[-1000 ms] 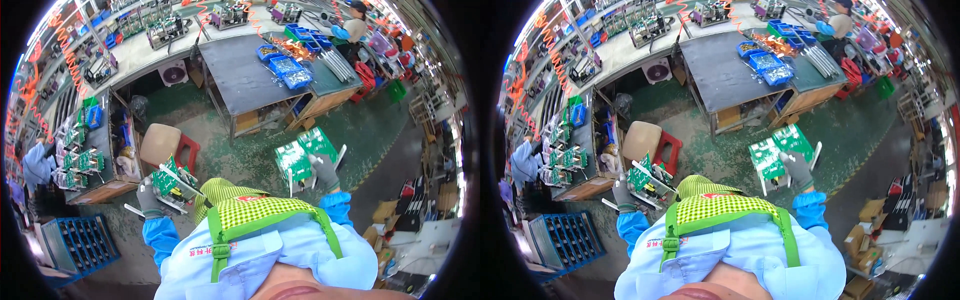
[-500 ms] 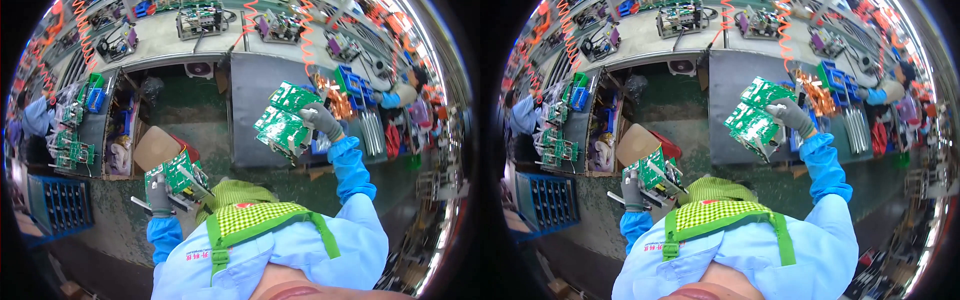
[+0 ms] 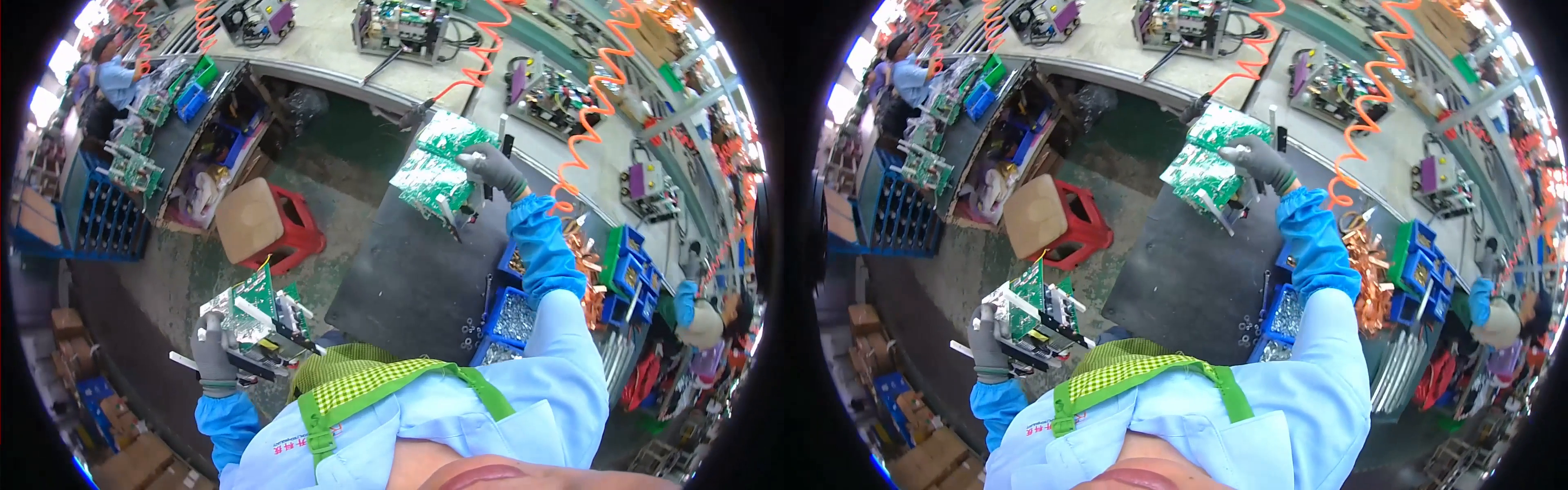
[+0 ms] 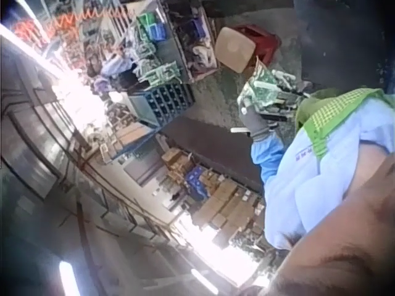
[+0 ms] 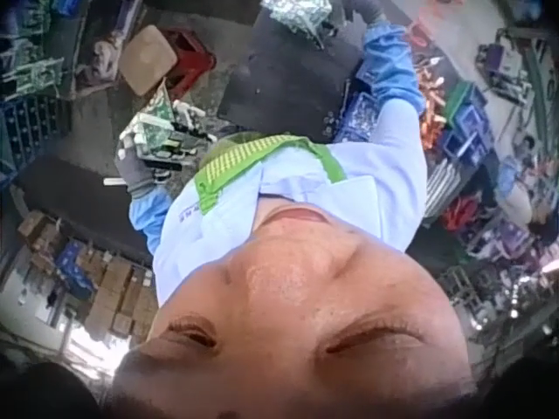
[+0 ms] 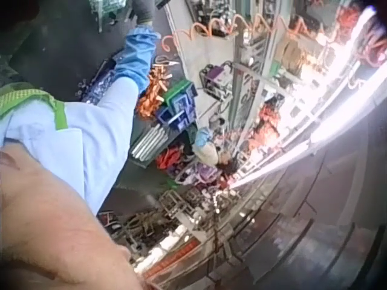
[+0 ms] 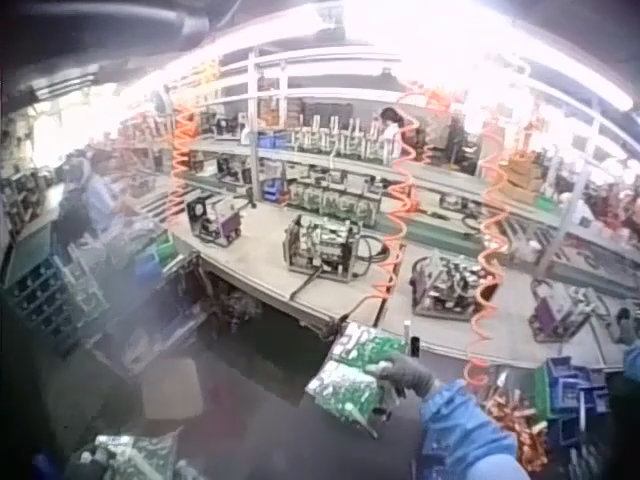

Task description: Assembling electronic components and securing copper strips onto circuit boards in a factory workshop.

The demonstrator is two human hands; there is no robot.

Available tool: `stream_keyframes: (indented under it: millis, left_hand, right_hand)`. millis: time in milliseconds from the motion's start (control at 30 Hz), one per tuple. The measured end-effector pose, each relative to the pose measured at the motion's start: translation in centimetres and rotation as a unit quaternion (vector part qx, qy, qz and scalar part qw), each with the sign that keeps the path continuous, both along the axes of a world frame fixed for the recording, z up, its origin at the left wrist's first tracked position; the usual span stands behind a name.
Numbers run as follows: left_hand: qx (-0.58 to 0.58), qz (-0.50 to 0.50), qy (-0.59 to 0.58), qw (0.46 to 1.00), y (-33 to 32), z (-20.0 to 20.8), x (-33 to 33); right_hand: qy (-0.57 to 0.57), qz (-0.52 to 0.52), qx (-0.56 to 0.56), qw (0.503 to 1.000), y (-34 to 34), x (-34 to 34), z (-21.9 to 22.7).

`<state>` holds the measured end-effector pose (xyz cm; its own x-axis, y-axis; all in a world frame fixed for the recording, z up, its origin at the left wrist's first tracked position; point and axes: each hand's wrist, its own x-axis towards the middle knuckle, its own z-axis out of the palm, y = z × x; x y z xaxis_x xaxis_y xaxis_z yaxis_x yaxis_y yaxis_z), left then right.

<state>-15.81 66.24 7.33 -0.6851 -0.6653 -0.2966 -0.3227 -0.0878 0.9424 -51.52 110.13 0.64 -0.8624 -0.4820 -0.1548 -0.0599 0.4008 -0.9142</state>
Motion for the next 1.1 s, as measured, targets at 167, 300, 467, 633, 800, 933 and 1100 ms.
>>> stream_keyframes:
  millis: [167, 300, 467, 633, 800, 933, 1100]
  left_hand:
    - [0.008, 0.014, -0.008, 1.0, 5.1, 1.3, -1.7]
    - [0.051, -0.017, 0.005, 0.999, 8.9, 1.0, -5.6]
    - [0.12, -0.068, 0.016, 0.99, 13.5, 0.3, -11.1]
    - [0.154, -0.108, 0.065, 0.98, 17.2, -2.9, -14.7]
    - [0.181, -0.106, 0.088, 0.974, 21.1, -5.1, -15.7]
    - [0.095, -0.107, 0.1, 0.985, 23.8, -8.6, -16.7]
    - [0.091, -0.067, 0.058, 0.992, 27.3, -8.9, -16.3]
  right_hand:
    - [0.079, -0.012, -0.068, 0.994, 1.5, -3.3, -4.8]
    - [-0.182, 0.087, -0.209, 0.957, 5.8, -6.8, -8.5]
    - [-0.07, 0.102, -0.132, 0.983, 7.7, -5.4, -7.7]
    - [-0.012, -0.015, -0.103, 0.994, 8.5, -3.7, -8.5]
    - [0.056, -0.094, -0.159, 0.981, 6.7, -2.0, -9.5]
    - [0.122, -0.153, -0.033, 0.98, 7.2, -1.6, -7.5]
    - [0.143, -0.288, -0.079, 0.944, 7.1, 3.8, -4.0]
